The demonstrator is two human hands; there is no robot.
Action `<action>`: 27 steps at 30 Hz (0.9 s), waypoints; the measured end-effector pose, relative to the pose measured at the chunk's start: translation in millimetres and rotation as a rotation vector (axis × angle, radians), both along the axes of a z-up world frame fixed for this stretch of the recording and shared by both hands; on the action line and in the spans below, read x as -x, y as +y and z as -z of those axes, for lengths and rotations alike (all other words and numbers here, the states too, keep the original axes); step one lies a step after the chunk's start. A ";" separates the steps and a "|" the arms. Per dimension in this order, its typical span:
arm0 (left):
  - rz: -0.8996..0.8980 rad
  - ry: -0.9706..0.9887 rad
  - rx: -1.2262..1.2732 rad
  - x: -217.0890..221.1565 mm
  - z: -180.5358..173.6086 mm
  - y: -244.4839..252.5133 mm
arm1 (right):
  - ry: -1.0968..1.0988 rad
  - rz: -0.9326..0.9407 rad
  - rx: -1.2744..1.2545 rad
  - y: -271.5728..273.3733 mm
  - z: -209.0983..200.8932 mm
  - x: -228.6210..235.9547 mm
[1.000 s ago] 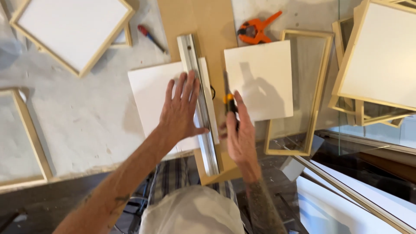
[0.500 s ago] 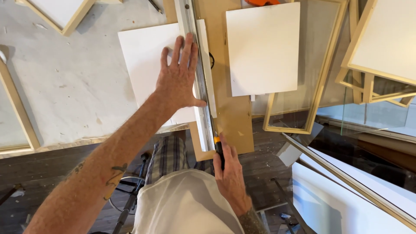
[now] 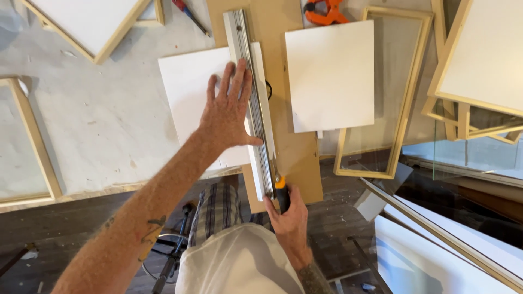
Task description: Measuring and cutting backing material to fit into wooden frames using a utility knife and straight edge.
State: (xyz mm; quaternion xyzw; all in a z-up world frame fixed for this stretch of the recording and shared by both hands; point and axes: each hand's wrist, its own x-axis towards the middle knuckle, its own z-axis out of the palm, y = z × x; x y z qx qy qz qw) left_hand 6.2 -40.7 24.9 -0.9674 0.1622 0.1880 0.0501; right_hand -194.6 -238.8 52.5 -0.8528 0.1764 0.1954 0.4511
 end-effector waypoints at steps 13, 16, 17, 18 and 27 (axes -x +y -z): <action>-0.006 -0.070 0.038 3.5 5.9 2.7 | -0.014 0.120 -0.138 1.5 -10.5 -6.4; -0.013 -0.042 0.056 2.3 4.3 3.3 | -0.053 0.109 -0.151 1.4 -10.9 -7.4; -0.015 -0.045 0.058 2.5 4.3 3.2 | -0.061 0.117 -0.162 1.2 -10.6 -7.1; -0.016 -0.049 0.061 2.9 4.5 3.0 | -0.070 0.124 -0.173 1.0 -10.2 -6.8; -0.003 -0.083 0.070 4.5 4.1 4.9 | -0.071 0.108 -0.128 -2.8 -6.0 -4.5</action>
